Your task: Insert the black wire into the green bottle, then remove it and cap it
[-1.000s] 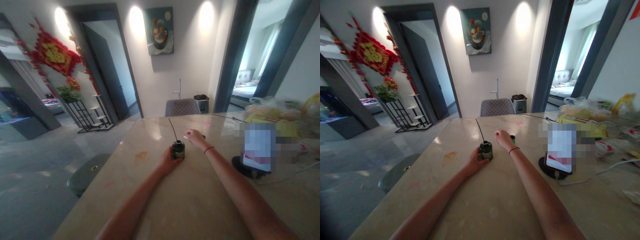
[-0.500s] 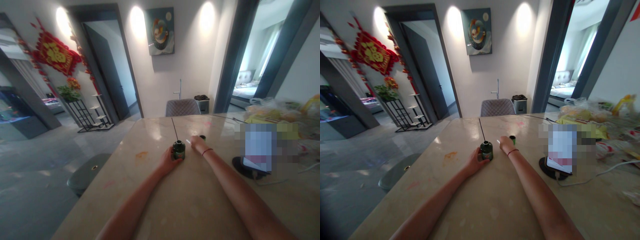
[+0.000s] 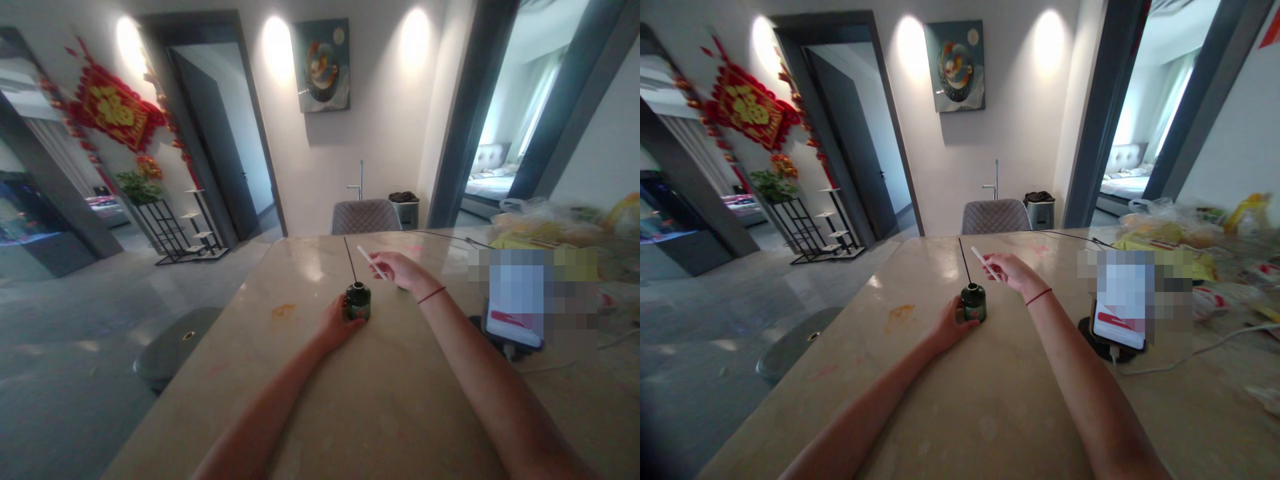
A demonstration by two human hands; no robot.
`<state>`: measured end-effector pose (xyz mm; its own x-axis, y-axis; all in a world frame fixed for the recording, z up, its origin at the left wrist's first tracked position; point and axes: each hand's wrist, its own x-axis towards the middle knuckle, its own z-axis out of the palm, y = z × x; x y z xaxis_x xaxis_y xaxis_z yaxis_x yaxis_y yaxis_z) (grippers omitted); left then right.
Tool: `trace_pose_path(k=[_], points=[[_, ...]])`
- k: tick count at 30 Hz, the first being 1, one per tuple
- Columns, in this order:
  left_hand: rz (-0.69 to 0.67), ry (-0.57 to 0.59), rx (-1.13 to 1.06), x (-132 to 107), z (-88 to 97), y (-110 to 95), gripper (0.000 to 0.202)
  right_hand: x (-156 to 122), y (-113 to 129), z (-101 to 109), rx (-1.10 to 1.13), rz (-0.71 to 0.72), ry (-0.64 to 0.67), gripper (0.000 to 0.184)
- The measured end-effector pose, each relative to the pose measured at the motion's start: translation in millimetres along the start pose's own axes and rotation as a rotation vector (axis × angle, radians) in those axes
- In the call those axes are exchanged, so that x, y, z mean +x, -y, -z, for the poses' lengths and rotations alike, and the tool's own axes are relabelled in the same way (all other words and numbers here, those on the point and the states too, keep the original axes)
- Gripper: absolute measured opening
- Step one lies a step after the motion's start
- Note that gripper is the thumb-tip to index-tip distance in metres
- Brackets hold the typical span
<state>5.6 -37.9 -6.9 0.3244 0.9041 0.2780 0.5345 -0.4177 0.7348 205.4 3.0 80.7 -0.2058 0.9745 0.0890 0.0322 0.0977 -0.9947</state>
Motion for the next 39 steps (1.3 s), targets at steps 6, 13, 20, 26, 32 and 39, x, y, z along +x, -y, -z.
trace_pose_path(k=[6,13,20,26,32,39], points=[[-0.007,-0.006,0.017,-0.3,0.1,-0.9,0.059,-8.8,20.5,-9.8,0.350,0.104,-0.043,0.012],[-0.005,-0.003,-0.024,-0.2,-0.1,0.5,0.060,-10.3,15.8,-23.8,-0.176,0.226,-0.132,0.031],[-0.021,-0.011,-0.002,-1.2,0.1,0.1,0.061,-9.7,-1.6,-31.7,-0.681,0.323,-0.003,0.050],[-0.027,-0.021,0.053,-1.4,-0.2,-2.7,0.058,-13.1,5.5,-33.7,-0.810,0.341,0.021,0.017],[0.008,-0.013,0.031,-1.0,0.2,-4.8,0.058,-20.6,18.7,-26.6,-0.789,0.359,0.028,0.007],[0.007,-0.009,-0.007,-1.7,0.7,-6.3,0.059,-23.7,22.0,-25.2,-0.825,0.326,0.087,0.010]])
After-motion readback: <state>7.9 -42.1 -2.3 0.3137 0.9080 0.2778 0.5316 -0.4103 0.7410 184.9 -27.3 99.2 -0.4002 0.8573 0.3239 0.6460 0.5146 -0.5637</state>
